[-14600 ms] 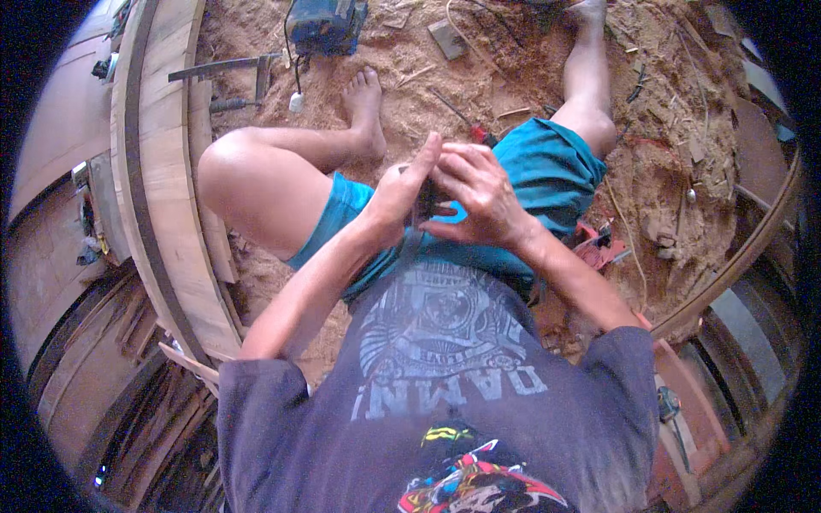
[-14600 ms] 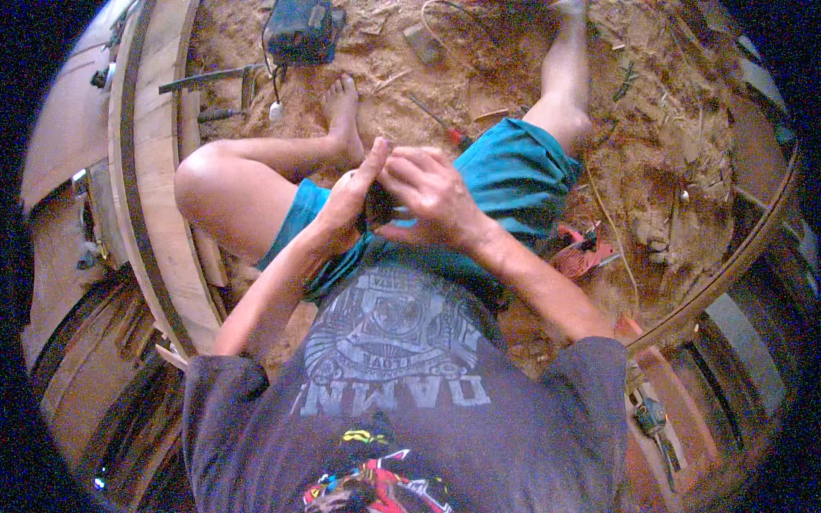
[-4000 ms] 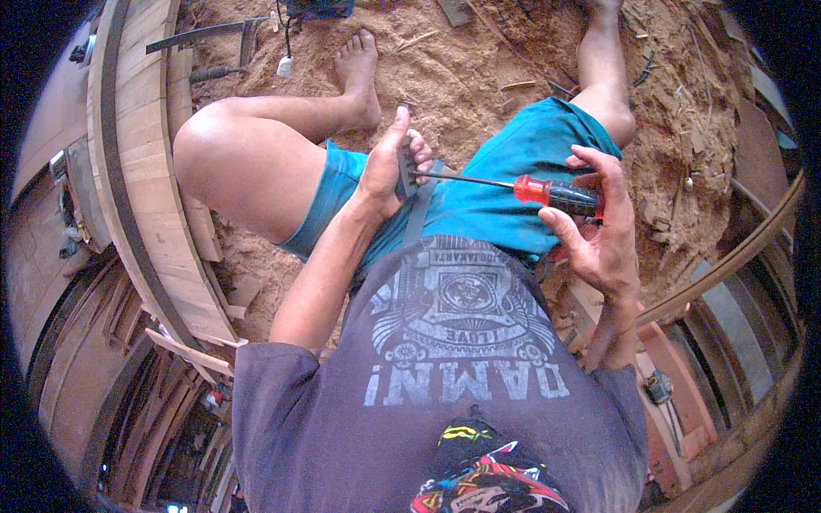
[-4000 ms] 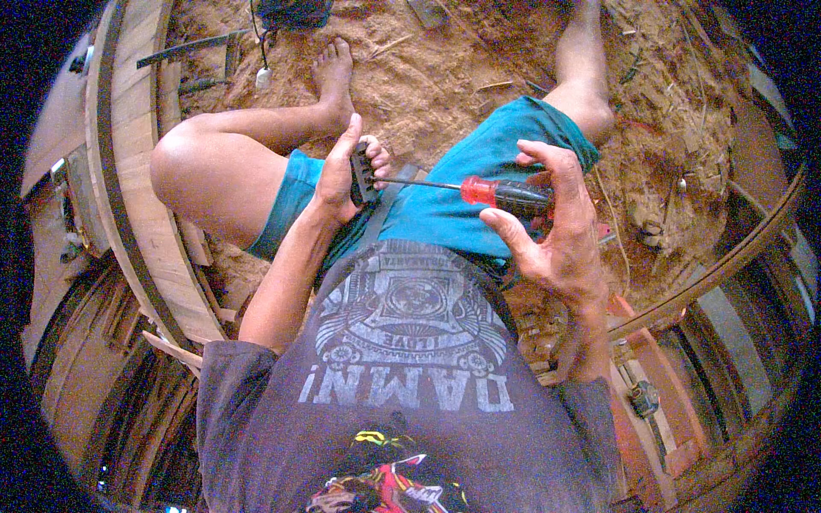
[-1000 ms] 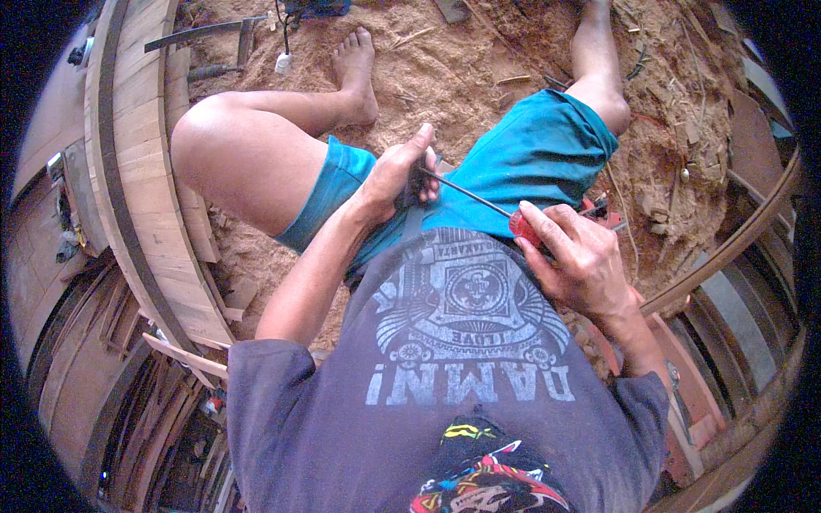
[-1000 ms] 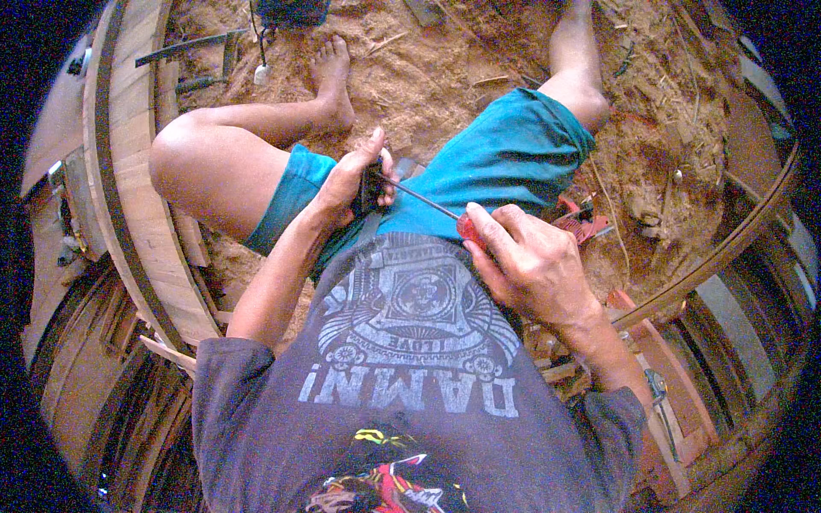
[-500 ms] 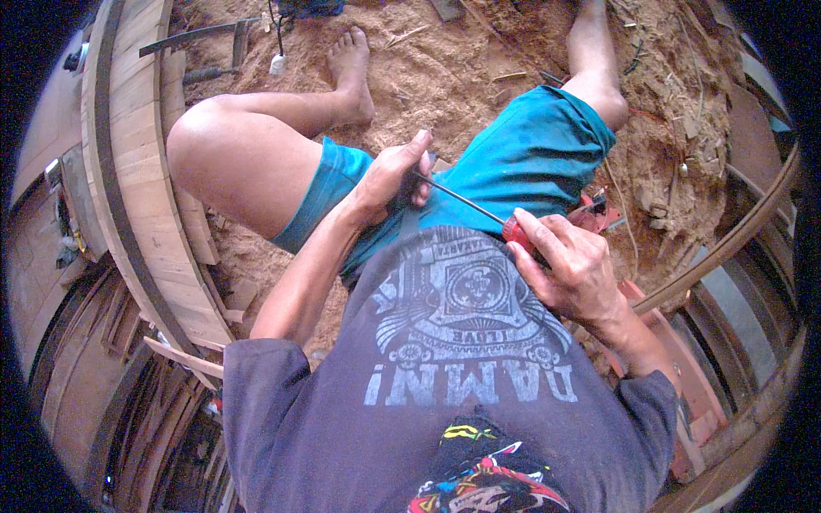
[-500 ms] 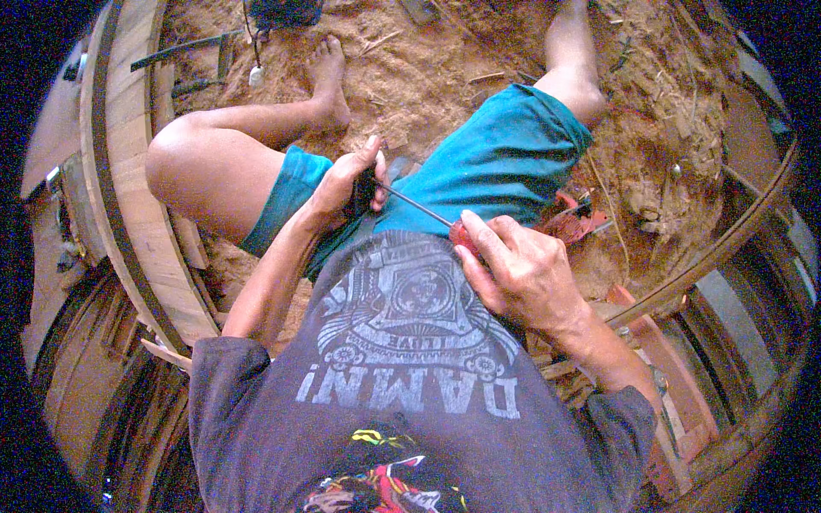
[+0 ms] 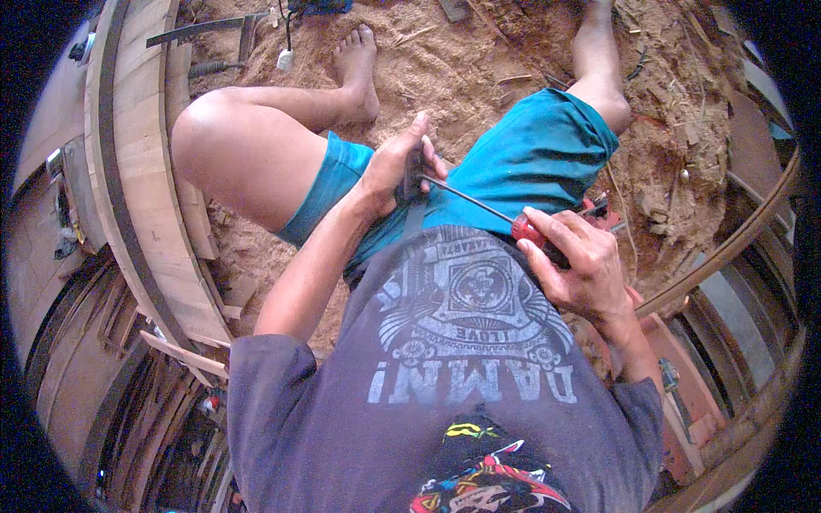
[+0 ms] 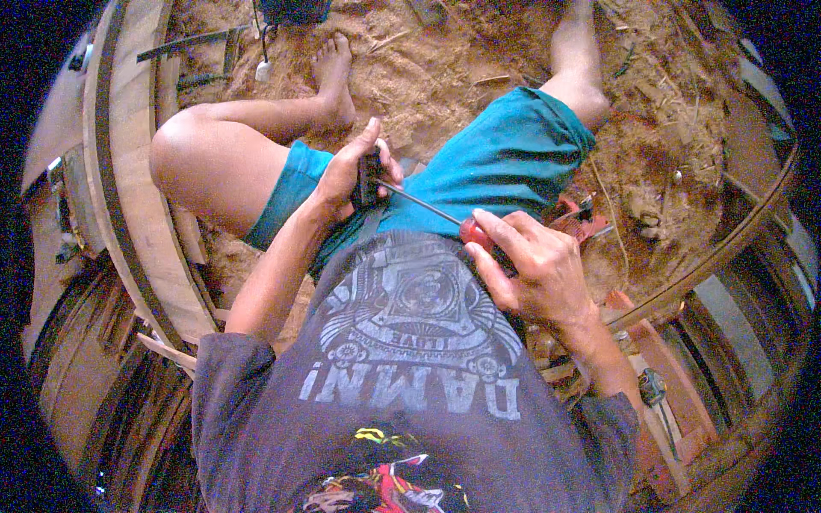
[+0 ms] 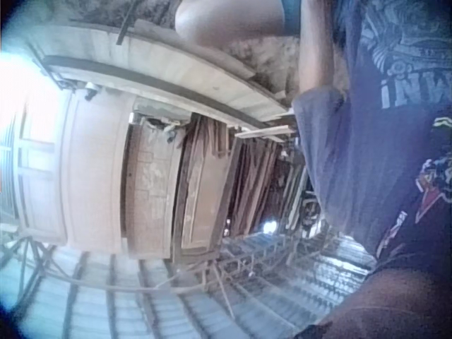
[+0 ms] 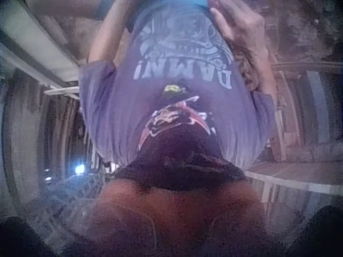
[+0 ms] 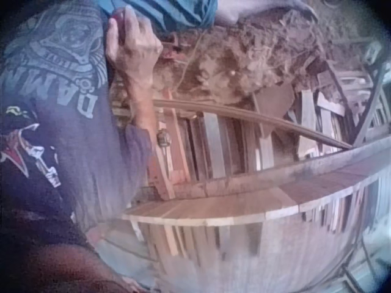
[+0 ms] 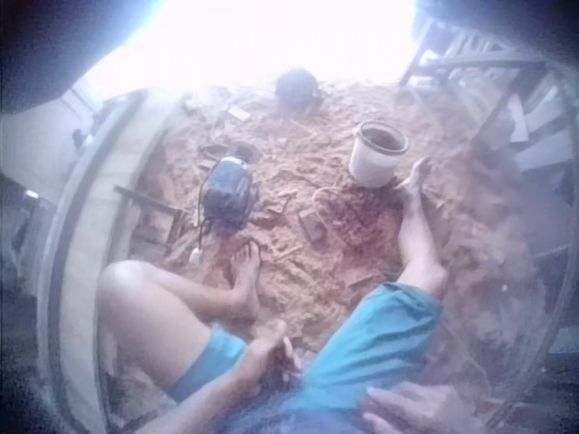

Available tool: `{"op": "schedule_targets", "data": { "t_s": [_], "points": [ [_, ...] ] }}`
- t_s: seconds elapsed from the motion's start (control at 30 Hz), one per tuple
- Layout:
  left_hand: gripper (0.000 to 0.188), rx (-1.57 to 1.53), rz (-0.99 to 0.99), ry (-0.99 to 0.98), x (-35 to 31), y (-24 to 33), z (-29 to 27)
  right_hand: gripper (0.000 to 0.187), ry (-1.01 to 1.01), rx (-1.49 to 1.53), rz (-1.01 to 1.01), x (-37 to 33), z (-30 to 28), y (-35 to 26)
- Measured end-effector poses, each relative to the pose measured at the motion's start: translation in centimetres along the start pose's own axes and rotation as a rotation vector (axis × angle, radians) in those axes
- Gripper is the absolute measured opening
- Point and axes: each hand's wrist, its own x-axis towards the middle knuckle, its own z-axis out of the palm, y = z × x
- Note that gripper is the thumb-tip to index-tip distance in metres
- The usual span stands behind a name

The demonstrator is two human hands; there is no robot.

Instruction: The person sits on the floor and uses a screwdriver to assemble a small electrical component, likely a switch or outlet. They repeatedly tighten screws and manipulate the device with both hands.

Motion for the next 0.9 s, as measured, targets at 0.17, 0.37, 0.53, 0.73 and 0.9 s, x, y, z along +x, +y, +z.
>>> {"op": "schedule_targets", "data": {
  "t_s": [0.17,0.37,0.53,0.73,0.9],
  "points": [
    [0.061,-0.050,-0.001,-0.027,1.0,0.0,-0.7,0.039,0.054,-0.031,-0.018,-0.2,1.3,1.0],
    [0.062,-0.054,-0.018,-0.021,0.8,0.1,-0.6,0.038,0.045,-0.044,-0.016,-0.2,1.5,1.0],
    [0.061,-0.041,-0.013,-0.011,1.0,0.0,-0.6,0.039,0.058,-0.034,-0.010,-0.2,1.7,1.0],
    [0.061,-0.021,-0.006,-0.011,1.3,0.0,-0.7,0.040,0.042,-0.069,-0.012,-0.1,1.6,1.0],
    [0.061,0.008,0.000,0.011,1.5,0.0,-0.5,0.041,0.042,-0.184,-0.044,0.6,0.9,0.7]
  ]
}}
